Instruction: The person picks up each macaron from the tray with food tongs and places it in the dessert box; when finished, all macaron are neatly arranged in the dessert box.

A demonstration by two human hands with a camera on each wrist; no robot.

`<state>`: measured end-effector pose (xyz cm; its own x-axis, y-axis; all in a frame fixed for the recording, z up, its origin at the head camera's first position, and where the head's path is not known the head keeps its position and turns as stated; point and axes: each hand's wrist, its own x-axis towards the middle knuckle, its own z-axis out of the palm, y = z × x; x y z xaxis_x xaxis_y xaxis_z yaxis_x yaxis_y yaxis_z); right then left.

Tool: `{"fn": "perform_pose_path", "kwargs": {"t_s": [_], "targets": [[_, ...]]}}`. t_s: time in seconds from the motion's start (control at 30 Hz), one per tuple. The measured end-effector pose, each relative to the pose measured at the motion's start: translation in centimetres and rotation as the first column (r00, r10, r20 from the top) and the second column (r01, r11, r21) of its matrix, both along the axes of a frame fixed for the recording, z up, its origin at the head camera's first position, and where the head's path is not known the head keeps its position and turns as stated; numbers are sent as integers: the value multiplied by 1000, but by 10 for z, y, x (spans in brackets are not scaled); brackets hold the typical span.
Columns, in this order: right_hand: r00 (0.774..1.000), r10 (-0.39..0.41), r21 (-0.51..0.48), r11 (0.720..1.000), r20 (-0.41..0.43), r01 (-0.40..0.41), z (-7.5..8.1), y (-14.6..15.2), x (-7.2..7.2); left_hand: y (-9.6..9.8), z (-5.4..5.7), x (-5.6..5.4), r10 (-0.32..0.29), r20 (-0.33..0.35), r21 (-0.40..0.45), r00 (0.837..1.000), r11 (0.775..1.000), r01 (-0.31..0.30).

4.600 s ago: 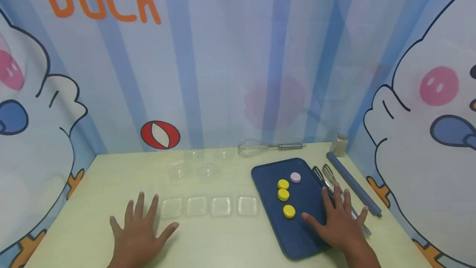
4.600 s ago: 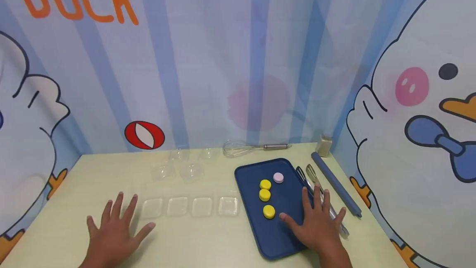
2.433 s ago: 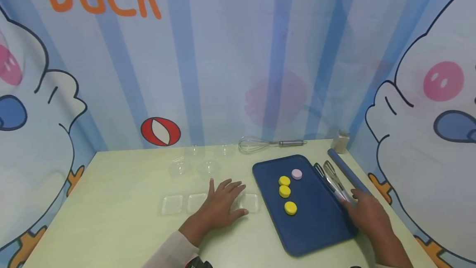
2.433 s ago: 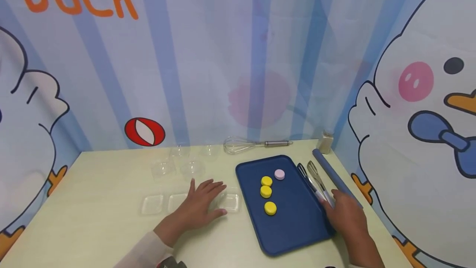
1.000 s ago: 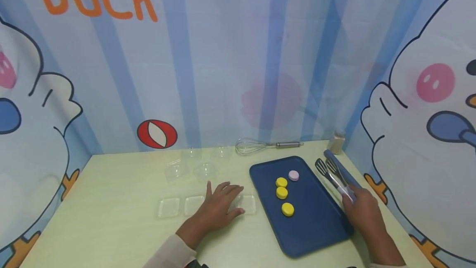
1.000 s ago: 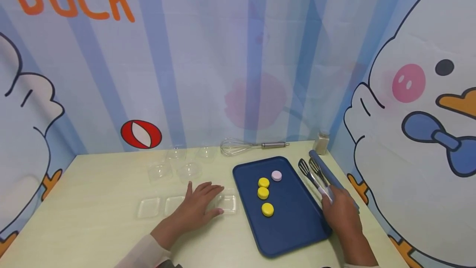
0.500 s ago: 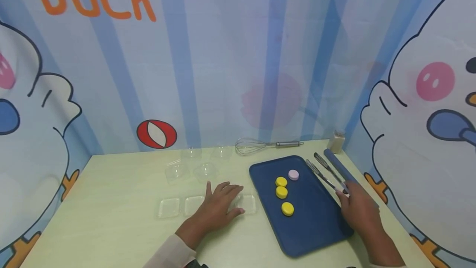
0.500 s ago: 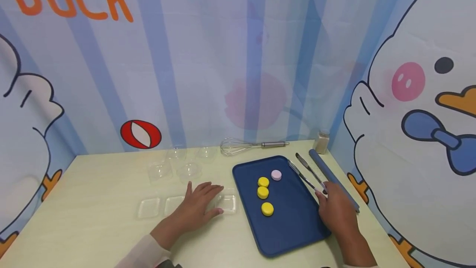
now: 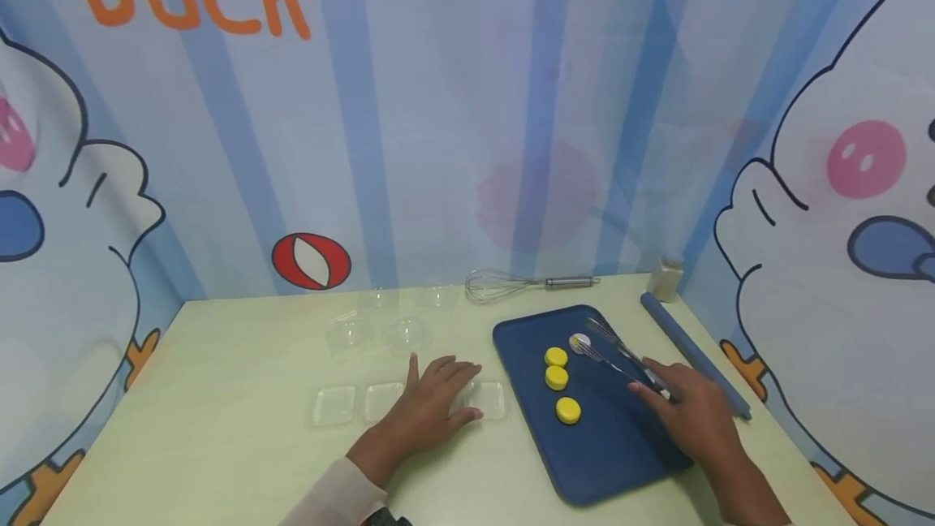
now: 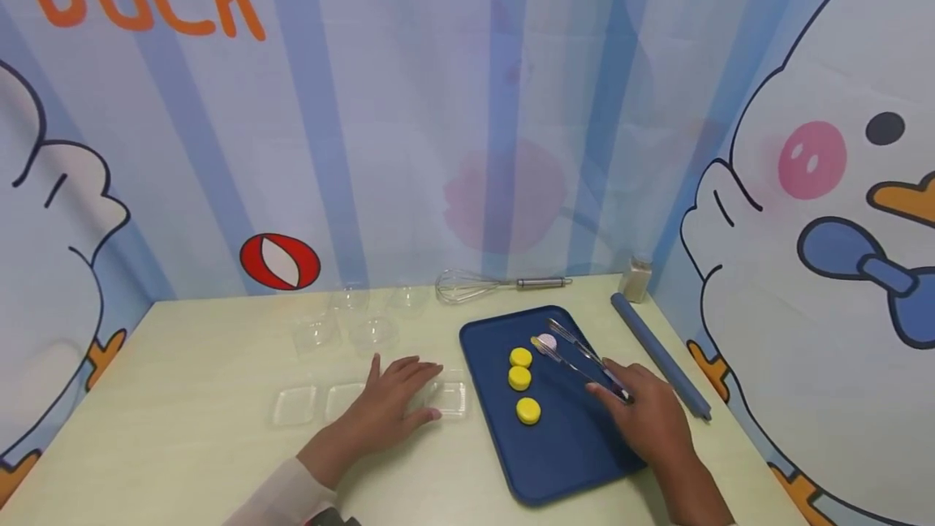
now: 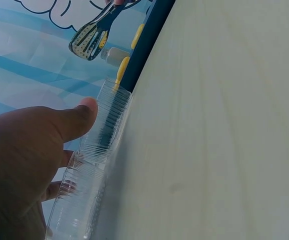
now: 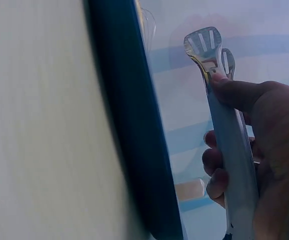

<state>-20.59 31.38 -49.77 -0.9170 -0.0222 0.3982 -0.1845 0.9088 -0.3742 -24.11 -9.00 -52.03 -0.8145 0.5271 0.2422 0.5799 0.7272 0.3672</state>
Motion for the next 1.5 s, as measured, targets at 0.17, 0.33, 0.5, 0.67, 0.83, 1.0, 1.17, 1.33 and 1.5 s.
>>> {"fn": "perform_pose_path", "kwargs": {"t_s": [0.17,0.33,0.5,0.67,0.83,1.0,1.17,1.33,1.5], "targets": [[991,56,-81,996,121,-46,5,-8,-5,0,-2,0,0,14,2,1000,1000,0],[973,69,-74,996,222,-54,11,-11,-17,0,-2,-1,-1,8,8,1000,1000,1],[967,89,-56,995,237,-78,13,-11,-26,1,-2,-3,-11,9,12,1000,1000,11],[962,90,-61,995,257,-77,14,-15,-30,2,-2,-4,-2,6,11,1000,1000,2],[961,85,-41,996,262,-77,12,-15,-30,1,-2,-3,1,-2,8,1000,1000,-1],[964,87,-43,996,250,-79,8,-13,-29,1,-3,-4,-1,-6,10,1000,1000,1],[958,101,-45,995,269,-93,7,-14,-30,1,-3,-4,4,-5,4,1000,1000,-4],[958,117,-35,993,263,-112,4,-16,-31,0,-4,-3,7,-15,2,1000,1000,-7],[958,114,-26,993,262,-111,2,-17,-31,-2,-5,-3,7,-20,6,1000,1000,-6]]}}
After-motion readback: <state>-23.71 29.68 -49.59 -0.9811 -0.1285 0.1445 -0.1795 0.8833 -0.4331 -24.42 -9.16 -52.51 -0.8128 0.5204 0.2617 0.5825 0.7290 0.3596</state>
